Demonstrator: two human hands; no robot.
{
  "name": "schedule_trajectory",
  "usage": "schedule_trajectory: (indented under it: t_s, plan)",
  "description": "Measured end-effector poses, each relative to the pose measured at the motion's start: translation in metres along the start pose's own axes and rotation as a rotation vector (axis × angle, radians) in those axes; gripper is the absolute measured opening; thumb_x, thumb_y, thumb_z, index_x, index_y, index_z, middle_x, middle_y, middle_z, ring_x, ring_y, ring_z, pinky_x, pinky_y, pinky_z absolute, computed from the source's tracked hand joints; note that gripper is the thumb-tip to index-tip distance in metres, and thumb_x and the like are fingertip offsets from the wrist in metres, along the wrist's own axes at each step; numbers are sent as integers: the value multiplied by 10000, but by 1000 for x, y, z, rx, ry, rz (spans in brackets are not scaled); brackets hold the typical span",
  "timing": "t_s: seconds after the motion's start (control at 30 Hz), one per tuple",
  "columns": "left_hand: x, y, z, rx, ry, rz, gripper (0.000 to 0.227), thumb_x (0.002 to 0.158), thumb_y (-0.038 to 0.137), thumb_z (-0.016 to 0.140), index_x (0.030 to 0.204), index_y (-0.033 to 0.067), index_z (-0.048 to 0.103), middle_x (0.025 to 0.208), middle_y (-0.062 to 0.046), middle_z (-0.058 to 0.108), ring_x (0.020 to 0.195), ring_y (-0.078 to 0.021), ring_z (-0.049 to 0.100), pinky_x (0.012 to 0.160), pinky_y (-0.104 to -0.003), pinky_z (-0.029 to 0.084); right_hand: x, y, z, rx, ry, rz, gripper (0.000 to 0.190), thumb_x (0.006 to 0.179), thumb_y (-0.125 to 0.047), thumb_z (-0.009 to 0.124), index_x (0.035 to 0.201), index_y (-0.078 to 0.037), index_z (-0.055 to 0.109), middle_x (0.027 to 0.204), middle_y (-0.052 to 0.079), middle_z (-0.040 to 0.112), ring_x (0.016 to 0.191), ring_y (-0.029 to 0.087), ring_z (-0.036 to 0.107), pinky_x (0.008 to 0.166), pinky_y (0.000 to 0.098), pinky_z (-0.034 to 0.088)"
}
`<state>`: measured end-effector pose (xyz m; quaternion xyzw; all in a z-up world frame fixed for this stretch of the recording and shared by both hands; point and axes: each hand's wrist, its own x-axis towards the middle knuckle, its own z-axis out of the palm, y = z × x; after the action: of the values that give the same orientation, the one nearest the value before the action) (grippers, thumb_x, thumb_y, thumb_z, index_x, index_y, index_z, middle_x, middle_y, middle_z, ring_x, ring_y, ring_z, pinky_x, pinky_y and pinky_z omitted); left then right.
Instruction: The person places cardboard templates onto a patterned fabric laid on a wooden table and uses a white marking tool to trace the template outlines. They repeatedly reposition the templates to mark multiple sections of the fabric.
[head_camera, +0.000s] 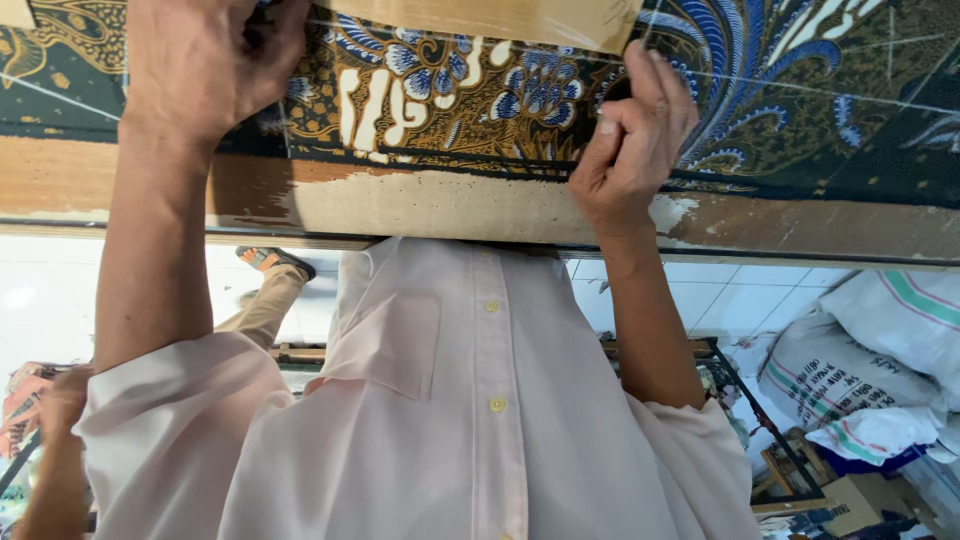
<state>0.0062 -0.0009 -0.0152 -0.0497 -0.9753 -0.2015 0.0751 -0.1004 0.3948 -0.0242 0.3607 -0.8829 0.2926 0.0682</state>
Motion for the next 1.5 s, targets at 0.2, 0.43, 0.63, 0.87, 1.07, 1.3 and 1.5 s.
schedule_trajectory:
  t_s: [0.2,0.43,0.63,0.87,1.07,1.3,1.5]
  plan:
    - [-2,-2,-6,-5,-16,43,334,937,51,709,1266,95,667,1122,-71,574,1046,-265,537,951,-413,419,-1,-14,10,-38,-54,48,144,1108,-172,493,1019,-116,591,1491,116,594,1406,286,504,1176,483,312]
    - [-4,-11,-4,-13,-15,49,518,890,20,715,1399,106,661,1368,-85,521,1270,-297,471,1115,-451,378,5,-18,7,-38,-56,67,118,1115,-168,515,1046,-122,598,1496,107,592,1398,277,514,1154,469,320]
    - [-11,-12,-1,-56,-49,-23,540,900,16,710,1426,119,643,1444,-73,505,1325,-303,451,1148,-450,376,1,-17,10,-48,-50,52,115,1120,-173,520,1055,-127,603,1496,92,593,1396,263,518,1155,459,318]
    - [4,-1,-7,-21,22,35,544,896,-4,677,1427,102,628,1452,-135,479,1371,-342,445,1159,-481,383,8,-18,7,-10,-21,39,107,1093,-174,520,1060,-125,610,1485,84,606,1383,250,535,1139,453,342]
    - [8,73,0,-174,61,-51,478,923,65,784,1375,74,633,1371,-126,524,1305,-363,502,1061,-561,407,29,-19,-17,255,154,211,96,1113,-66,495,1129,15,545,1177,152,573,1029,232,574,886,332,515]
    - [29,142,48,-96,66,-134,621,983,288,748,1498,52,492,1622,-216,358,1535,-416,311,1244,-696,184,70,-32,-2,375,33,223,55,1143,14,564,1196,26,571,1166,120,545,848,126,526,719,247,467]
    - [39,138,57,-111,78,-249,679,1021,373,724,1562,51,469,1614,-203,362,1530,-393,289,1219,-718,163,112,-49,8,310,-49,73,86,1119,53,645,1177,-4,619,1117,92,588,848,182,609,725,293,526]
